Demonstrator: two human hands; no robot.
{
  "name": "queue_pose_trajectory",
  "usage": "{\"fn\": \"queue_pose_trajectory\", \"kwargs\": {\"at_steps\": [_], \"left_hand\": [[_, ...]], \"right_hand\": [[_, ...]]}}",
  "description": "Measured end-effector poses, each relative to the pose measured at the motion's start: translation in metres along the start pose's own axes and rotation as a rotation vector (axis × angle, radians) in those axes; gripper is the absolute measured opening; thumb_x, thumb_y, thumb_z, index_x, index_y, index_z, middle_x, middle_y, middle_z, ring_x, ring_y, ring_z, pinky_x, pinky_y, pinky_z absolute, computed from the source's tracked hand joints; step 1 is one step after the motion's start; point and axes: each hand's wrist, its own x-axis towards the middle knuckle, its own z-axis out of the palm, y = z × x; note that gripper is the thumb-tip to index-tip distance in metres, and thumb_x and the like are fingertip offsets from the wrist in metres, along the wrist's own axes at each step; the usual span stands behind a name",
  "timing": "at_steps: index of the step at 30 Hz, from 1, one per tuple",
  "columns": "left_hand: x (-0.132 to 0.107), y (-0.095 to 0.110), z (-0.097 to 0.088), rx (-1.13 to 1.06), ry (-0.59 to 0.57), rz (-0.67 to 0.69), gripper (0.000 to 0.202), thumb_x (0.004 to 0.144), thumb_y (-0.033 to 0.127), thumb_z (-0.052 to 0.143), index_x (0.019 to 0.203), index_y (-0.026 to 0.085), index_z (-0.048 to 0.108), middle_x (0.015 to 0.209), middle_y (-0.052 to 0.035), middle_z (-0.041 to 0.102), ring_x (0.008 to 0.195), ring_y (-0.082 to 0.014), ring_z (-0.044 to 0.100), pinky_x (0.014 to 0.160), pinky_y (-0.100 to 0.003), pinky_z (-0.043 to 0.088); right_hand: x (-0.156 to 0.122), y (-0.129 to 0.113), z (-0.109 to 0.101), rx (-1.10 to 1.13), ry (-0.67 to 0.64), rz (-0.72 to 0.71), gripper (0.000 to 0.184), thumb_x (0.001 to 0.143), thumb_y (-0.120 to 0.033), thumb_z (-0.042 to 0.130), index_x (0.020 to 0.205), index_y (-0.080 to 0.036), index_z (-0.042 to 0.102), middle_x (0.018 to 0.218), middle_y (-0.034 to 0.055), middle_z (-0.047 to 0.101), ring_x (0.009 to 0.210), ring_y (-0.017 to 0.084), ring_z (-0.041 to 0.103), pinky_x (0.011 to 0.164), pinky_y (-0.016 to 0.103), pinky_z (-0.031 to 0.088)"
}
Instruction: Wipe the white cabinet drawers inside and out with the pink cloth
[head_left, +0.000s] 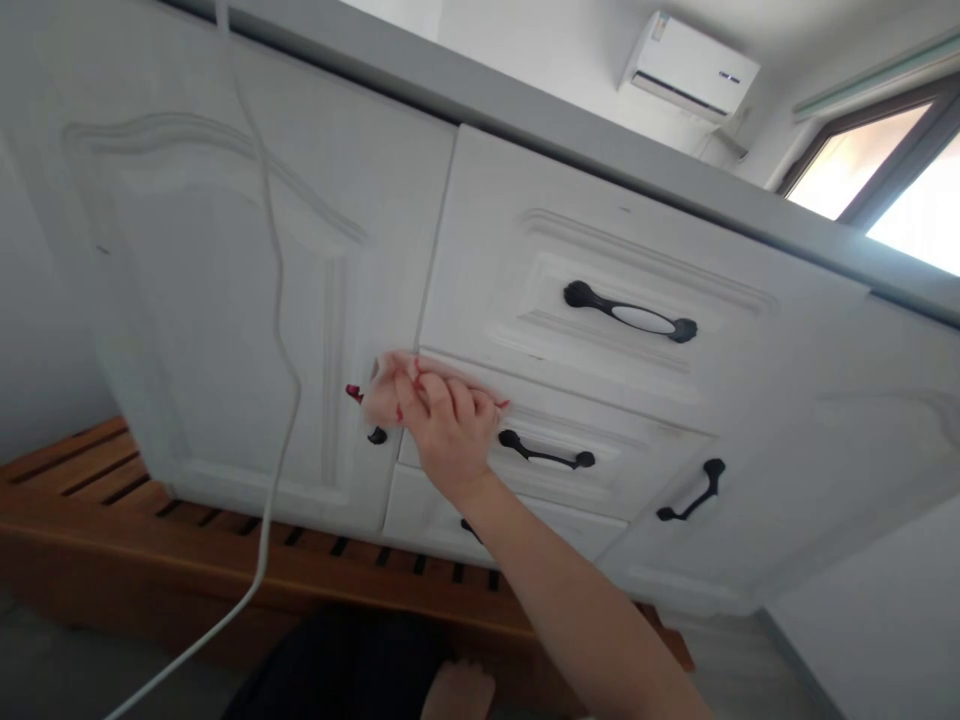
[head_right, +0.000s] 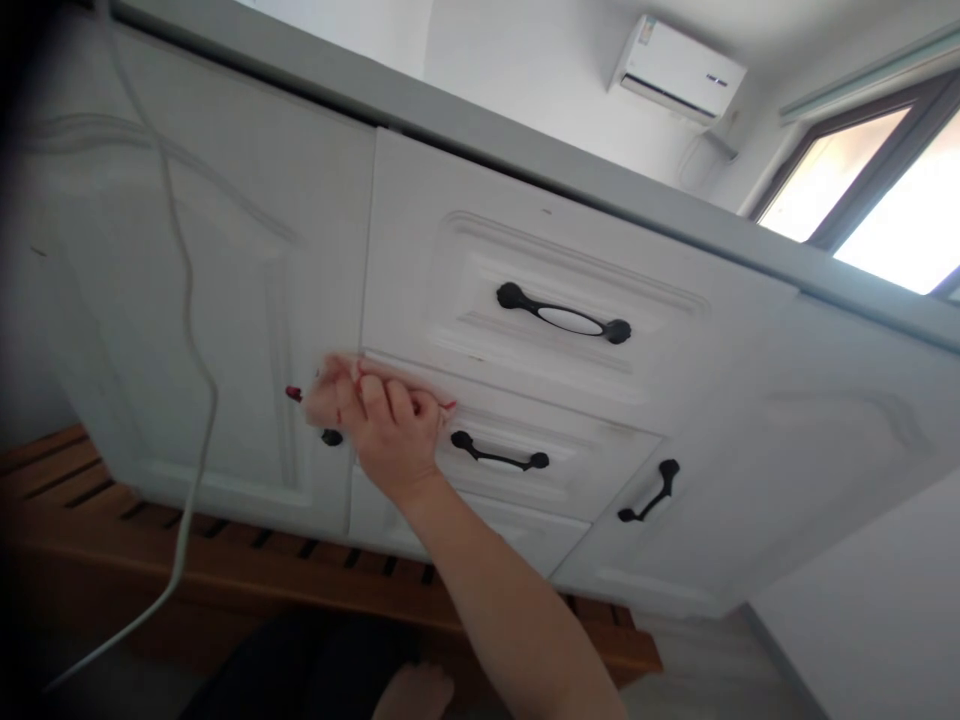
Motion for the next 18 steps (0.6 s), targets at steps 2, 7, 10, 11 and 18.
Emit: {"fn": "queue_pose_trajectory", "kwargs": {"at_steps": [2,7,10,11,18], "left_hand": [[0.004,-0.003,0.001,-0.005,-0.012,-0.004,0.037,0.092,0.043,0.059,0.122,0.021,0.058,0.127,-0.0078,0.060,0.109,-0.0211,0.061,0.093,-0.045,0.054],[0.024,0.000,0.007,-0.011,-0.047,-0.029,0.036,0.091,0.044,0.060,0.118,0.020,0.060,0.124,-0.0073,0.063,0.109,-0.0215,0.062,0.094,-0.046,0.053],[0.032,0.001,0.010,0.010,-0.063,-0.047,0.035,0.089,0.046,0.062,0.112,0.019,0.063,0.117,-0.0064,0.066,0.108,-0.0215,0.063,0.095,-0.046,0.052],[0.033,0.001,0.010,0.018,-0.062,-0.050,0.035,0.089,0.046,0.063,0.111,0.019,0.063,0.116,-0.0062,0.066,0.107,-0.0212,0.063,0.094,-0.046,0.052],[0.023,-0.002,0.012,0.017,0.072,-0.035,0.034,0.086,0.024,0.054,0.117,0.018,0.065,0.133,-0.0140,0.062,0.127,-0.0298,0.056,0.103,-0.046,0.048]], "right_hand": [[-0.015,-0.007,0.009,0.060,-0.077,-0.073,0.036,0.099,-0.026,0.047,0.136,-0.029,0.050,0.121,0.0051,0.063,0.106,0.020,0.050,0.078,0.039,0.037],[-0.052,-0.005,0.012,0.151,-0.258,-0.254,0.033,0.100,-0.022,0.043,0.132,-0.024,0.051,0.128,0.0055,0.061,0.110,0.020,0.047,0.077,0.039,0.039],[-0.064,0.009,-0.002,0.205,-0.387,-0.437,0.024,0.100,-0.021,0.042,0.117,-0.024,0.058,0.129,0.0033,0.060,0.110,0.019,0.047,0.080,0.039,0.040],[-0.068,0.015,-0.008,0.220,-0.423,-0.473,0.022,0.099,-0.021,0.043,0.113,-0.025,0.060,0.129,0.0024,0.060,0.110,0.019,0.047,0.081,0.039,0.040],[-0.121,0.079,-0.066,0.074,-0.509,-0.283,0.044,0.091,-0.022,0.057,0.134,-0.033,0.054,0.128,0.0010,0.063,0.113,0.021,0.048,0.084,0.038,0.034]]}}
